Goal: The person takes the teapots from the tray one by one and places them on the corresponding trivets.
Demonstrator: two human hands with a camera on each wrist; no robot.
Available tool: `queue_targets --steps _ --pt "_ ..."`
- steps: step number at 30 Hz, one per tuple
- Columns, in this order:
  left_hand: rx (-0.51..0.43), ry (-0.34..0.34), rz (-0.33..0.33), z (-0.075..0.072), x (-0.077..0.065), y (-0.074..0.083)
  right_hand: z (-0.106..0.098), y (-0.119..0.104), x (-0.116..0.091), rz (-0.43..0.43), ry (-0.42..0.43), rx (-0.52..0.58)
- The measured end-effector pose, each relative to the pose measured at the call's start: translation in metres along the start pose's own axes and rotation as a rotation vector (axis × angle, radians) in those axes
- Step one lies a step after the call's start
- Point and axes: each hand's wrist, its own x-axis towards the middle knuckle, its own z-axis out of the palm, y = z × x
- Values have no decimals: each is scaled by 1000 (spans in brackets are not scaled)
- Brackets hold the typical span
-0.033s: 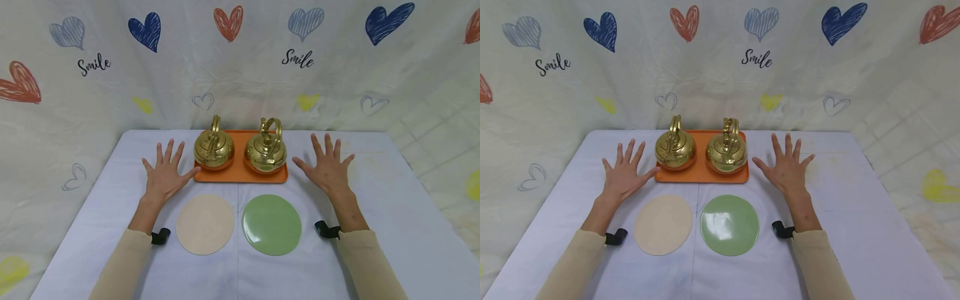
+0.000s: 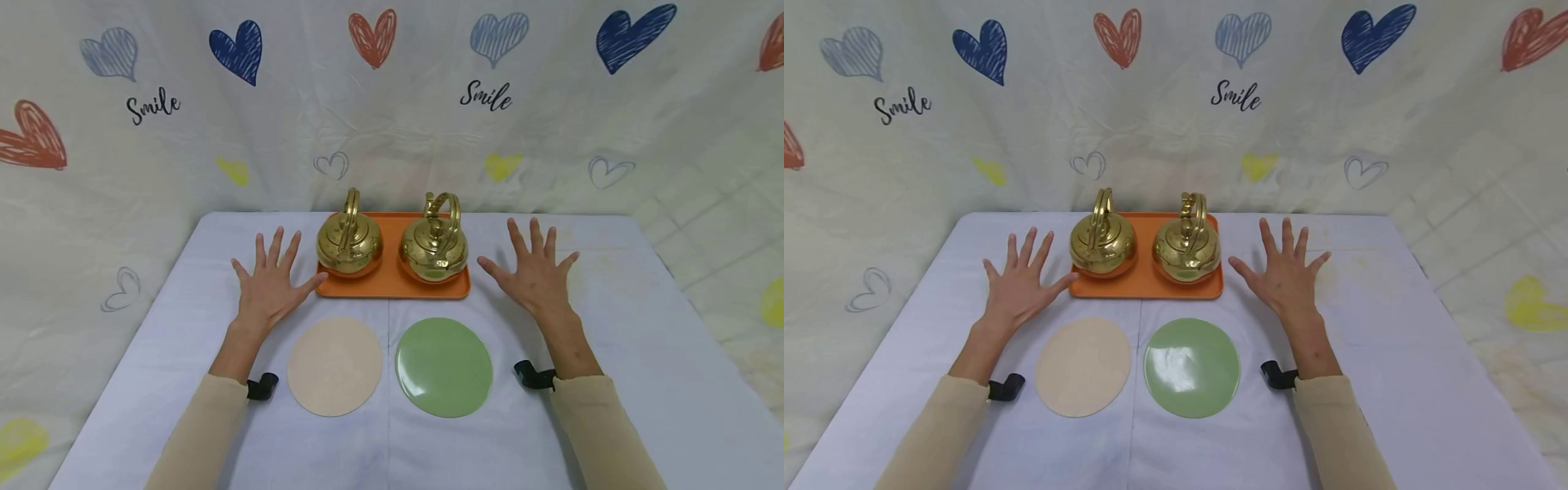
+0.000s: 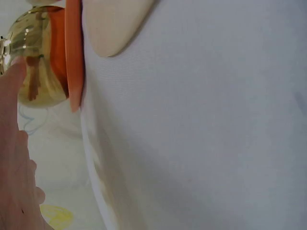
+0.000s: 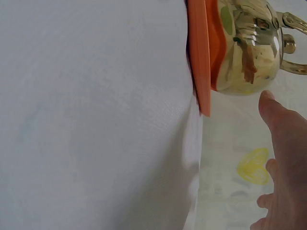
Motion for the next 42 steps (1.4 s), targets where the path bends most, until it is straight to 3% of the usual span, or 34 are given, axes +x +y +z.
queue_targets --steps 14,23,32,42 --pt "15 23 -2 0 0 -1 2 -1 5 -22 28 -25" --pt "-49 4 -23 -3 -1 0 -1 1 5 -21 47 -13" --pt "-207 -9 -32 5 1 -2 0 -1 5 -54 162 54" --pt "-531 -25 -72 9 0 -5 -1 -12 4 -76 282 258"
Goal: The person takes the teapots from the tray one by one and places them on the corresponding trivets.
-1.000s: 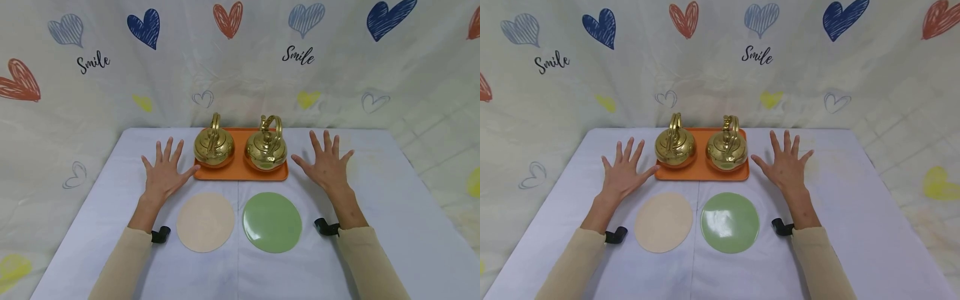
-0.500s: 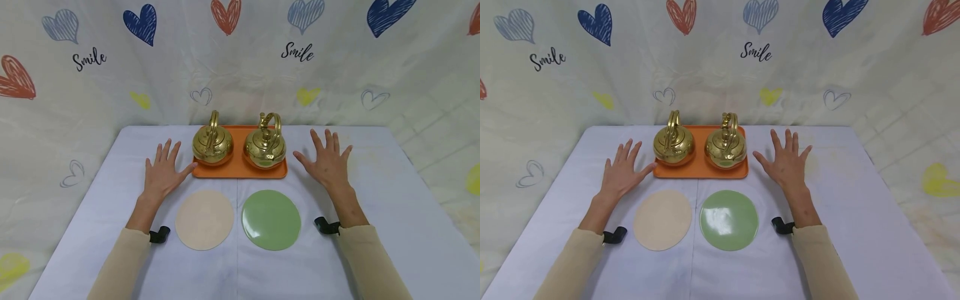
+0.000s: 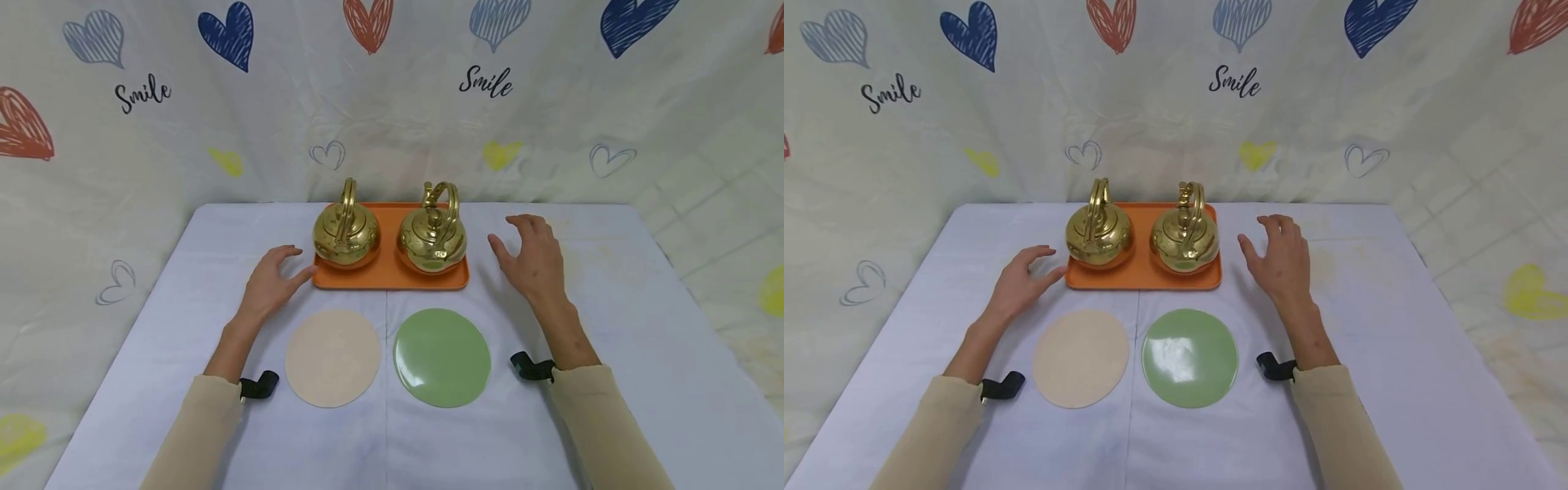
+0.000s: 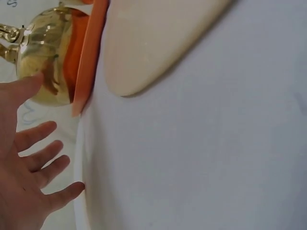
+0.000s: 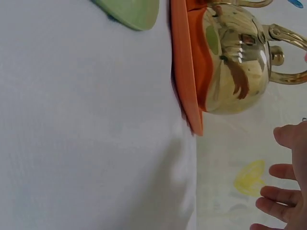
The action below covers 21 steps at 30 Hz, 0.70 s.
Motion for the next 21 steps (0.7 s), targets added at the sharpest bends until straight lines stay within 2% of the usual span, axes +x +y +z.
queue_targets --steps 4,7,15,21 --pt "-37 35 10 3 0 -3 -2 -5 -1 22 13 83" --pt "-54 48 16 4 1 -5 -2 -9 1 4 26 151" --pt "-109 -37 -37 7 -1 -4 -4 -17 6 -48 44 246" --pt "-97 -43 -35 9 -1 -4 -7 -23 7 -46 41 317"
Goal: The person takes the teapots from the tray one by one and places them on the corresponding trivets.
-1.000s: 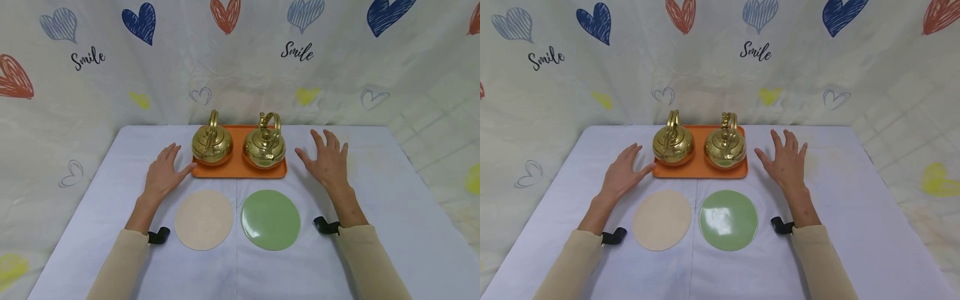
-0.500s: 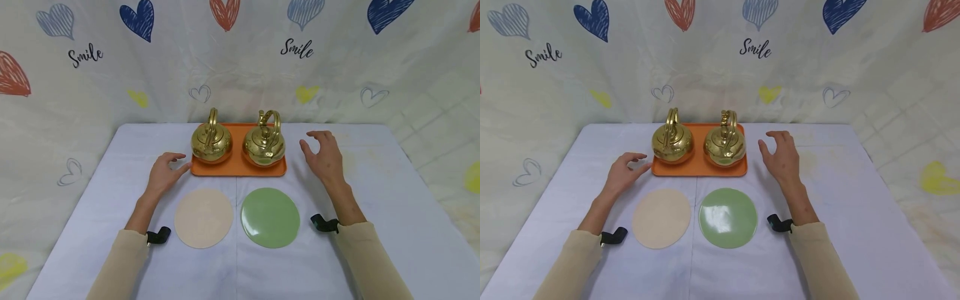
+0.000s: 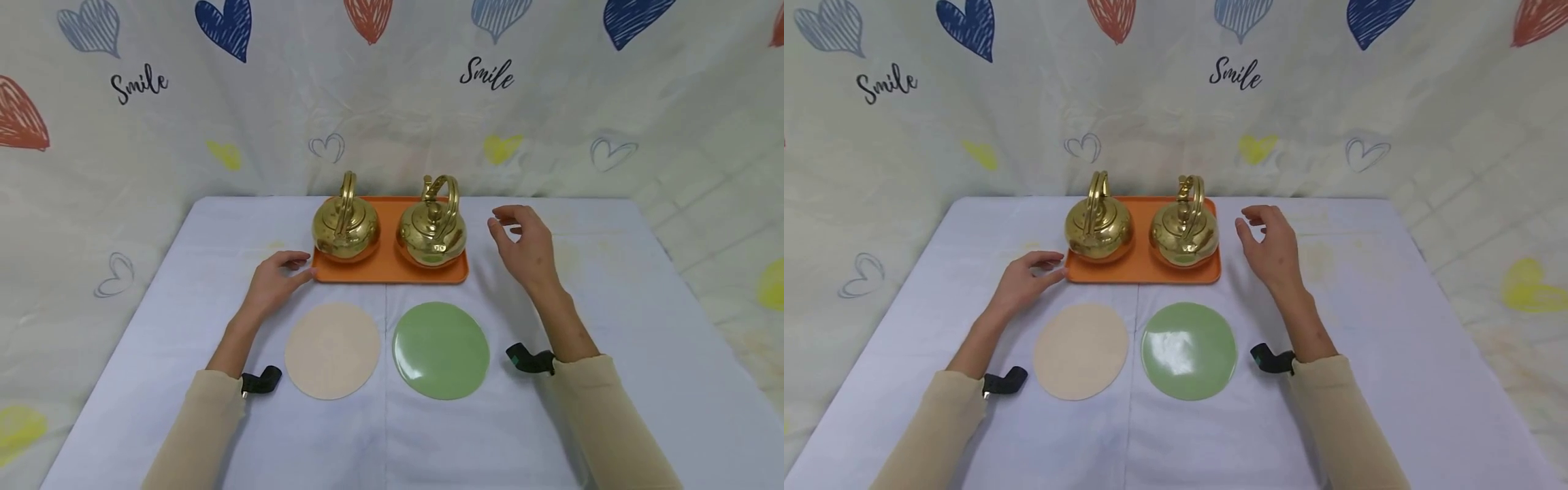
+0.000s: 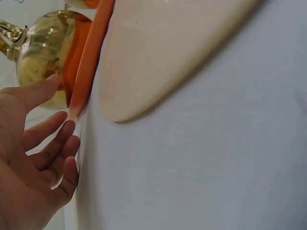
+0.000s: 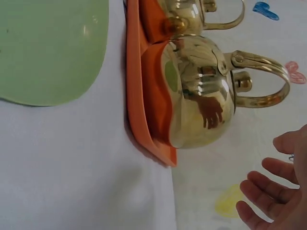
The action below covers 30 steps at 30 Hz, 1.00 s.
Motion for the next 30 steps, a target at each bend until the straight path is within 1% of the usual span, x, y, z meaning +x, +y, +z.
queue_targets --steps 8,13,15,20,30 --pt "-12 4 16 5 -2 0 1 -12 2 22 -34 72" --pt "-32 10 41 6 -2 0 0 -22 5 82 -60 118" --pt "-36 10 47 6 -1 0 0 -26 6 97 -76 160" --pt "-41 3 40 5 0 -1 4 -34 10 103 -113 259" --pt "-22 -4 26 6 2 -3 12 -43 14 127 -149 318"
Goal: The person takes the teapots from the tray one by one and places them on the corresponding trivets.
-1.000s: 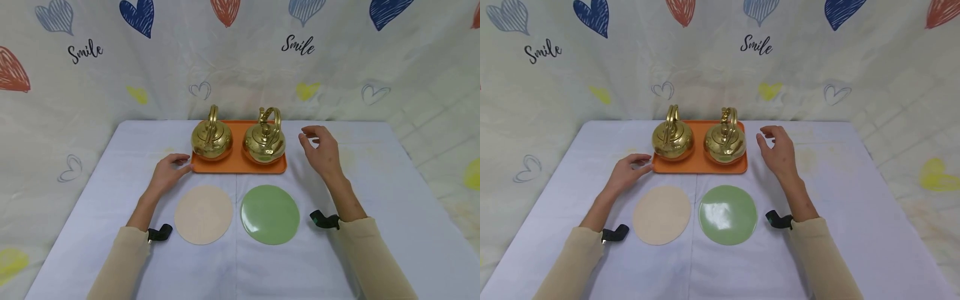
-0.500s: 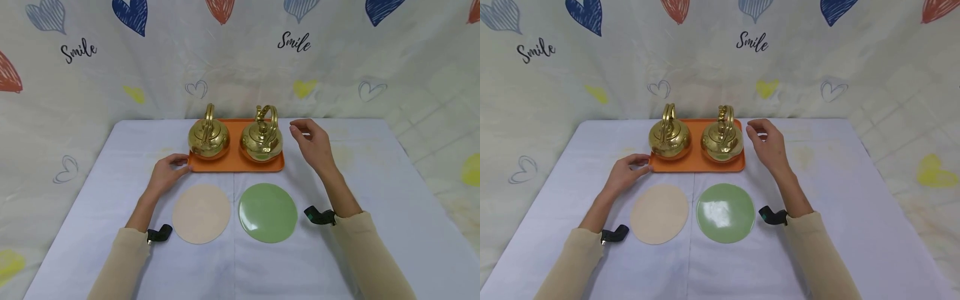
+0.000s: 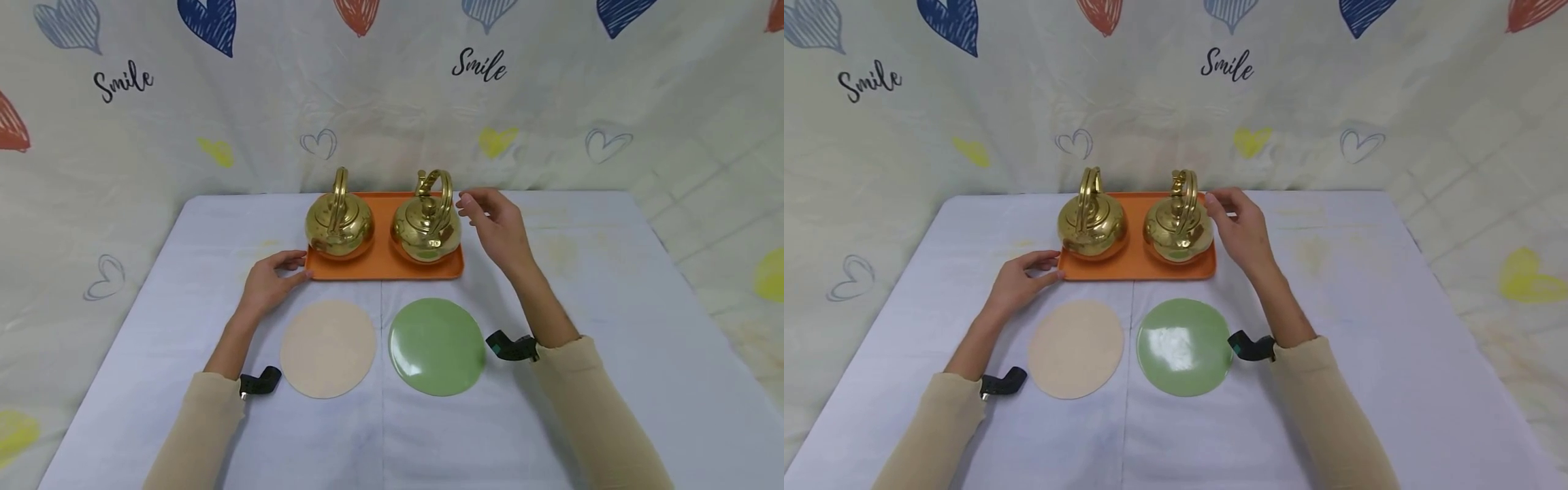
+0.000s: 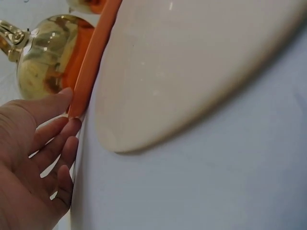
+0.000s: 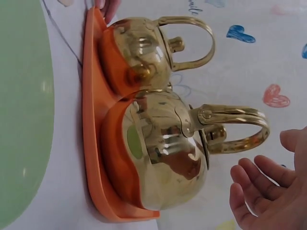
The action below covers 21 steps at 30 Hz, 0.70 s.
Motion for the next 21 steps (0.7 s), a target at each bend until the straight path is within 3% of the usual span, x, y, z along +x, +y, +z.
queue_targets --steps 21 --pt "-7 2 7 1 -1 -1 10 -3 6 1 -7 25"
